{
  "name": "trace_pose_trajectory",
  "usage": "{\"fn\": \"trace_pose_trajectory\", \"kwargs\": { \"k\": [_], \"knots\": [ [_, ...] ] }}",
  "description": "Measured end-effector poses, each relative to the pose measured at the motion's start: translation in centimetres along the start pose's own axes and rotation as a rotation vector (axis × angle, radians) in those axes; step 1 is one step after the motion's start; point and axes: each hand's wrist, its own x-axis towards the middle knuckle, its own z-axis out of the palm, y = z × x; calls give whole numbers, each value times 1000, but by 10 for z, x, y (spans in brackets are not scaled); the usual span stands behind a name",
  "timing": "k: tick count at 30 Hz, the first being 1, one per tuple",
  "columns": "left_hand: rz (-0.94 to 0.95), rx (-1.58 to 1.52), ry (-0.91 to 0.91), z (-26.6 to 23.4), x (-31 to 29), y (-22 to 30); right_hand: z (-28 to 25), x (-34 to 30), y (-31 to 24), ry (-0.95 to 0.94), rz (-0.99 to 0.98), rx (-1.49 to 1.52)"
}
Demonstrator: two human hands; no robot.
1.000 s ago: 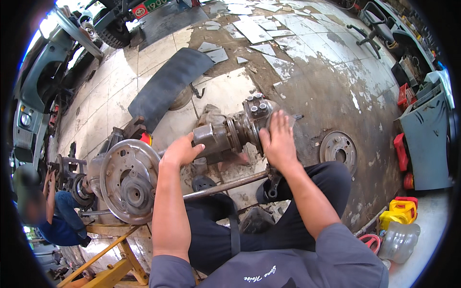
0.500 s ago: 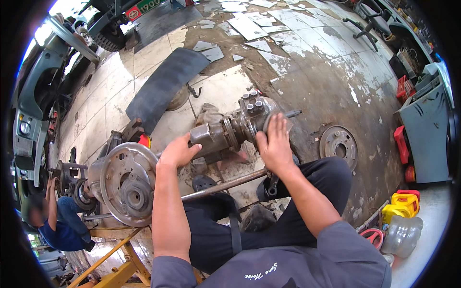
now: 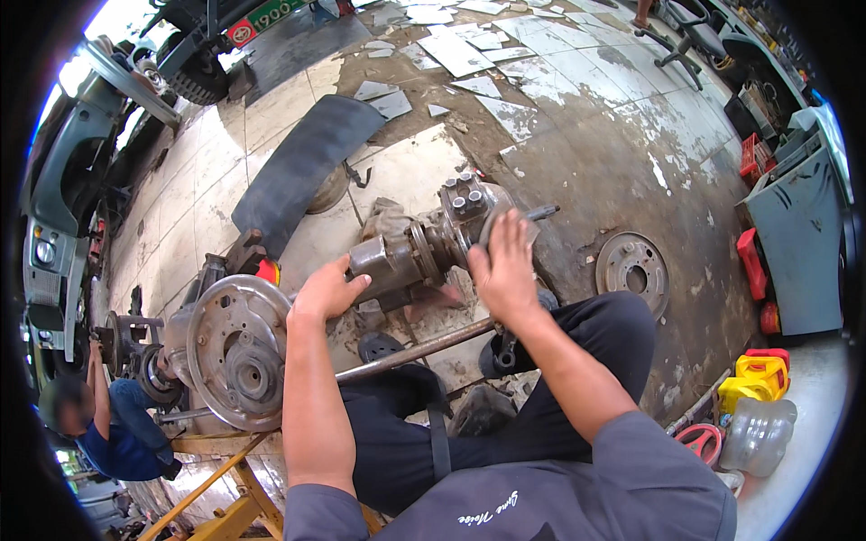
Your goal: The person sits on the floor and scrubs a vehicle axle assembly with a reddish abrasive pad, rotating the axle to reach different areas. The person repeatedly rubs the hub and shaft sections, occasionally pausing to reposition the pad.
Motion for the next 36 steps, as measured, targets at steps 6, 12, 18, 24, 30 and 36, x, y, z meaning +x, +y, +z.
{"fn": "trace_pose_trajectory", "kwargs": {
  "k": [6,12,18,24,30,36],
  "knots": [
    [5,-4,-8,-1,1,1,7,-17,16,50,16,94],
    [4,20,8,-1,-2,5,-19,16,17,89,198,465],
    [39,30,8,3,4,1,-28,37,37,20,450,942],
    [-12,32,7,-1,-1,9,-28,36,42,20,380,878],
    [29,33,31,1,3,3,-26,35,28,11,447,664],
    [12,-5,-8,-2,2,6,-30,36,36,-29,343,980]
  ]
}}
